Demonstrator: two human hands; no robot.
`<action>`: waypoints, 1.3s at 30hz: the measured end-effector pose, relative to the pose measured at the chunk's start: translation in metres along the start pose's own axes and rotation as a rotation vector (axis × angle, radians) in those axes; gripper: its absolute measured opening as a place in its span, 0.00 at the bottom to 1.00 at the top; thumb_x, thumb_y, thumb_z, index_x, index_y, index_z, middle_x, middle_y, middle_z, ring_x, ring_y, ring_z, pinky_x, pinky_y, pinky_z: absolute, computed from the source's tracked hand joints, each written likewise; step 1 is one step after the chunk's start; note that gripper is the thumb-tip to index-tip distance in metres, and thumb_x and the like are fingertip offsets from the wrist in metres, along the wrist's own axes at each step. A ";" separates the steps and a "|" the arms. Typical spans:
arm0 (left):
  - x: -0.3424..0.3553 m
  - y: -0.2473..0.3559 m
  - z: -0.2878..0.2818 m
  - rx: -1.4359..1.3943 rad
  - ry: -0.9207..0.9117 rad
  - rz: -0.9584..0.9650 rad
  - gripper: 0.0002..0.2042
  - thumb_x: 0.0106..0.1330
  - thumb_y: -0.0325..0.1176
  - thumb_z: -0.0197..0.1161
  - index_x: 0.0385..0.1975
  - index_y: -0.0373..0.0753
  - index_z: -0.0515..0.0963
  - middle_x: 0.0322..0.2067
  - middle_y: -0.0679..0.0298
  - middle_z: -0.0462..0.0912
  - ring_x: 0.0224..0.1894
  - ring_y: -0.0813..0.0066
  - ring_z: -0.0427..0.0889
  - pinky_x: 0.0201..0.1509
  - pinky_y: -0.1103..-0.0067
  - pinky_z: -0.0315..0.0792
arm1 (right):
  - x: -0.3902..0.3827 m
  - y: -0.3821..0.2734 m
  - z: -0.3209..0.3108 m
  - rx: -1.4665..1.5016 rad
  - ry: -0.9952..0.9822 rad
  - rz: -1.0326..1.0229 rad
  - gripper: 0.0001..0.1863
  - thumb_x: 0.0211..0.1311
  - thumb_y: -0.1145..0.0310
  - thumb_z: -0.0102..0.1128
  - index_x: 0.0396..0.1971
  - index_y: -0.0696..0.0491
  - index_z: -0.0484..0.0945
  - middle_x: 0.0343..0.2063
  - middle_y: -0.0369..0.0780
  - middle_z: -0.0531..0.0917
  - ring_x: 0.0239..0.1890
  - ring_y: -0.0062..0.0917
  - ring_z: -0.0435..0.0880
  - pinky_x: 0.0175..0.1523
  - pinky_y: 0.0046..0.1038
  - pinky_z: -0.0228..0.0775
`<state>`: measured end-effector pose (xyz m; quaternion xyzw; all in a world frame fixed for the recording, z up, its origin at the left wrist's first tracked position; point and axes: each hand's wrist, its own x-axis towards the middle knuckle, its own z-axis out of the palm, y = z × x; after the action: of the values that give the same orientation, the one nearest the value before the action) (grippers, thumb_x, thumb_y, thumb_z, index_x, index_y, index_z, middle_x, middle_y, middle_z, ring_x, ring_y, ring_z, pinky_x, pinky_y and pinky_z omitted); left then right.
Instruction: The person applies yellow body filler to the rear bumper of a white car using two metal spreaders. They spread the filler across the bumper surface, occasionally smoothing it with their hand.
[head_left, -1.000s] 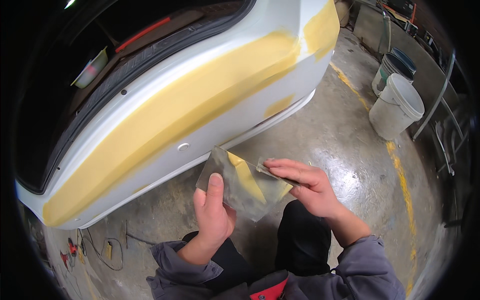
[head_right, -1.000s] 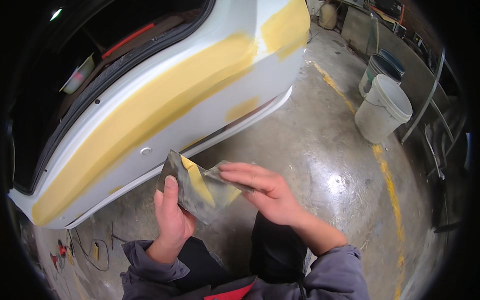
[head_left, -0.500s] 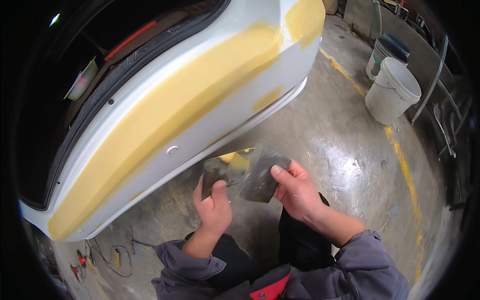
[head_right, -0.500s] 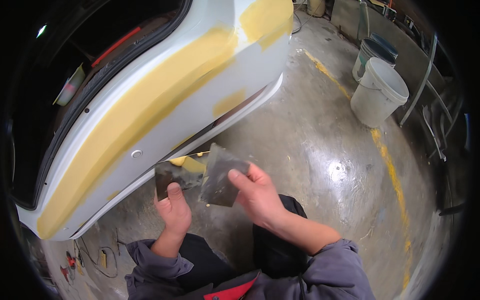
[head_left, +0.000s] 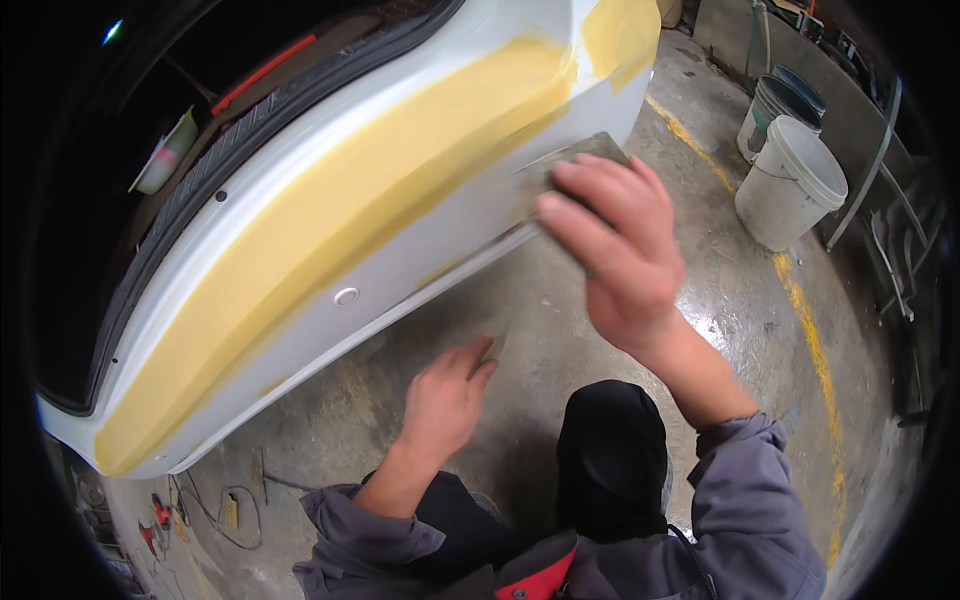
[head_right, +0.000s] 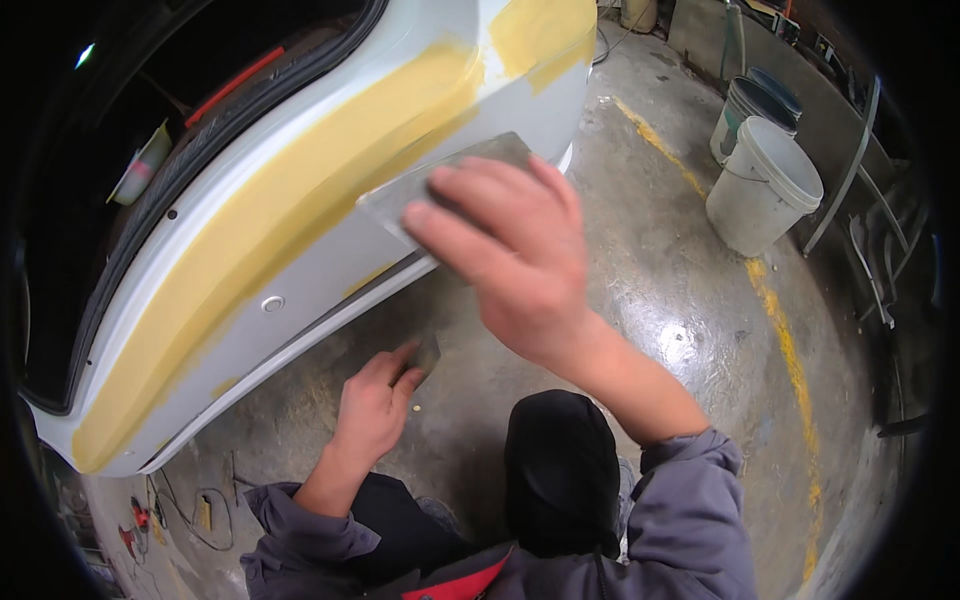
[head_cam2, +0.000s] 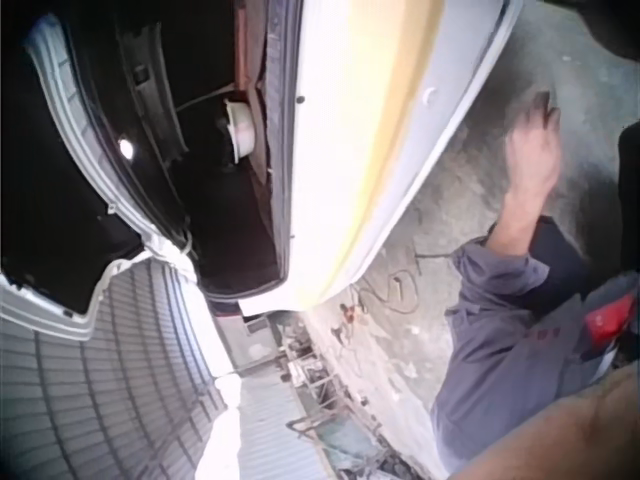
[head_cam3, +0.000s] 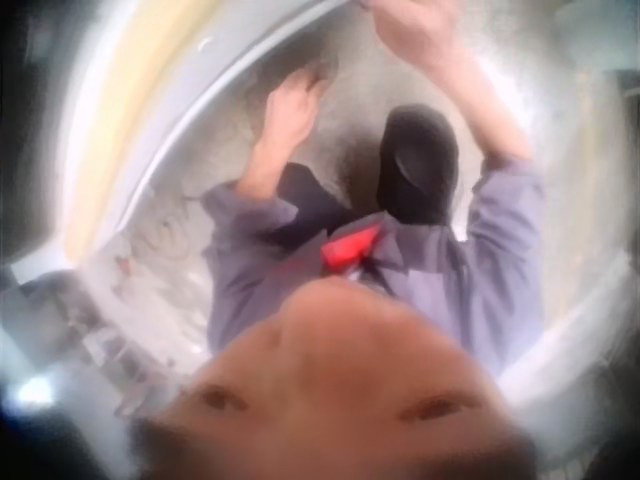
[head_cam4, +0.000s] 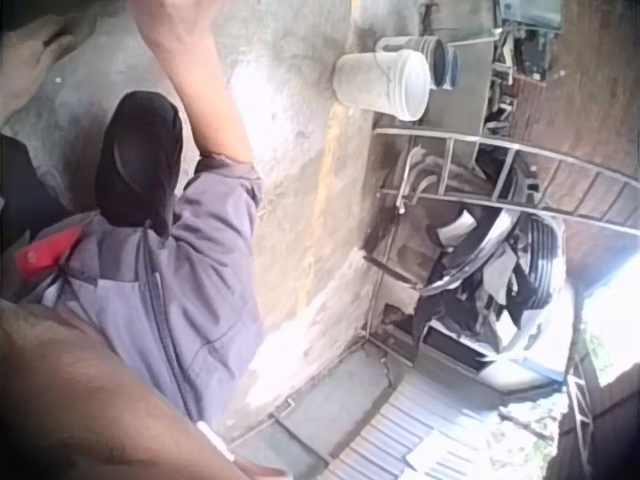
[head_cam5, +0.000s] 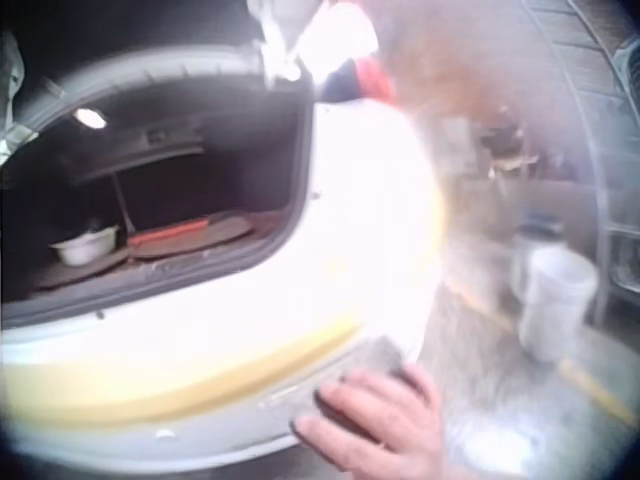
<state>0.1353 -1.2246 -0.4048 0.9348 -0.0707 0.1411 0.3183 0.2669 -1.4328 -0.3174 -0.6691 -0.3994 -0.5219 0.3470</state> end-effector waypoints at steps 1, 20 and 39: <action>0.000 -0.002 0.002 0.003 -0.020 -0.009 0.13 0.71 0.35 0.63 0.53 0.42 0.81 0.42 0.53 0.84 0.41 0.46 0.85 0.43 0.61 0.79 | 0.004 0.001 0.005 -0.126 -0.055 -0.115 0.18 0.53 0.73 0.65 0.45 0.45 0.88 0.48 0.39 0.86 0.50 0.32 0.86 0.65 0.38 0.64; 0.001 -0.017 0.006 0.013 -0.169 -0.057 0.16 0.73 0.39 0.60 0.55 0.40 0.80 0.38 0.51 0.84 0.40 0.45 0.84 0.43 0.58 0.79 | 0.019 0.003 0.042 -0.175 -0.084 -0.135 0.17 0.53 0.72 0.63 0.43 0.42 0.88 0.48 0.35 0.86 0.52 0.32 0.84 0.64 0.39 0.63; 0.002 -0.021 0.009 -0.018 -0.187 -0.050 0.16 0.73 0.39 0.61 0.55 0.40 0.80 0.37 0.51 0.84 0.40 0.45 0.84 0.43 0.59 0.78 | -0.006 0.002 0.055 -0.219 -0.002 -0.130 0.16 0.52 0.69 0.65 0.43 0.42 0.87 0.46 0.33 0.85 0.51 0.30 0.84 0.63 0.41 0.61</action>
<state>0.1441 -1.2130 -0.4229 0.9425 -0.0777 0.0445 0.3220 0.2912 -1.3864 -0.3351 -0.6762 -0.3829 -0.5832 0.2368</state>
